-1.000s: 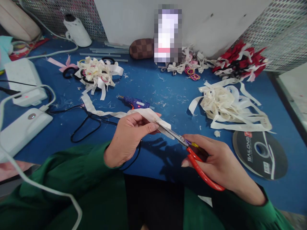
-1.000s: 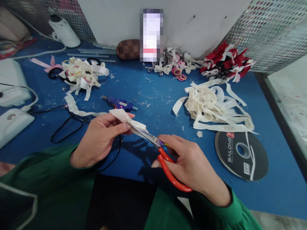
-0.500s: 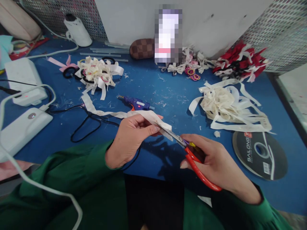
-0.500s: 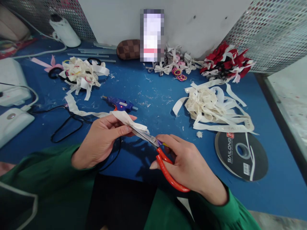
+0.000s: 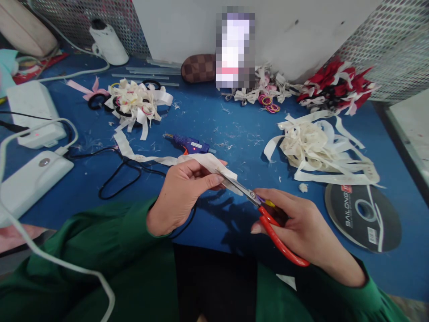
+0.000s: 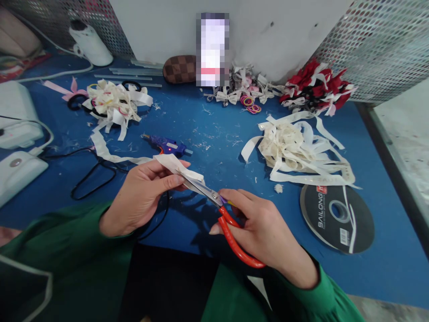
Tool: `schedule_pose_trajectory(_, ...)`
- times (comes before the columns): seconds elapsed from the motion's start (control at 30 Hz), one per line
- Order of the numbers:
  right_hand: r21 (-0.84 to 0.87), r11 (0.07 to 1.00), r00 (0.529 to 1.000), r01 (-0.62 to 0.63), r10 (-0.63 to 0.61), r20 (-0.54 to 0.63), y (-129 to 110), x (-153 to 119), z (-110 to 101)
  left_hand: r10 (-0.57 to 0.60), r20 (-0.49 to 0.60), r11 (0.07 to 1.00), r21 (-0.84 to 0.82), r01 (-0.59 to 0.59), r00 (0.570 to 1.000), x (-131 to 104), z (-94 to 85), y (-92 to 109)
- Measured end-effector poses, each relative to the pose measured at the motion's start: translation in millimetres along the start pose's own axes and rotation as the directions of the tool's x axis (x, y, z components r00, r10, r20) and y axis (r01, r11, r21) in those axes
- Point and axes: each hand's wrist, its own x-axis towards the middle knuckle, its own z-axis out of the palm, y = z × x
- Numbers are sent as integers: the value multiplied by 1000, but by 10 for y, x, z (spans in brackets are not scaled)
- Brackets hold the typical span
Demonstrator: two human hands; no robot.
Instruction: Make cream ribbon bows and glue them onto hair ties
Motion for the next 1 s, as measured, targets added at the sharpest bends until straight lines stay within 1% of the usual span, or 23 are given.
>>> schedule_pose_trajectory(0.33, -48, 999, 999, 24, -26, -28, -1, 18, -20, -4, 20, 1000, 28, 4, 1000, 3, -5, 24)
schedule_pose_trajectory(0.47, -53, 999, 1000, 9, -10, -18, 10, 19, -54, 17, 39, 1000, -20, -16, 999, 9, -17, 39)
schedule_pose_trajectory(0.57, -49, 999, 1000, 4, -4, -10, 17, 17, -55, 5, -3, 999, -49, -6, 1000, 19, -17, 30)
schedule_pose_trajectory(0.7, -33, 999, 1000, -18, 17, -20, 15, 10, -44, -21, -60, 999, -35, 19, 998, 26, -19, 14)
schedule_pose_trajectory(0.83, -33, 999, 999, -17, 16, -33, 12, 7, -48, 9, -74, 1000, -29, -11, 997, 28, -29, 7)
schedule_pose_trajectory(1.0, -27, 999, 999, -32, 31, -29, 22, 0, -36, 14, -80, 1000, -20, -16, 997, 29, -12, 9)
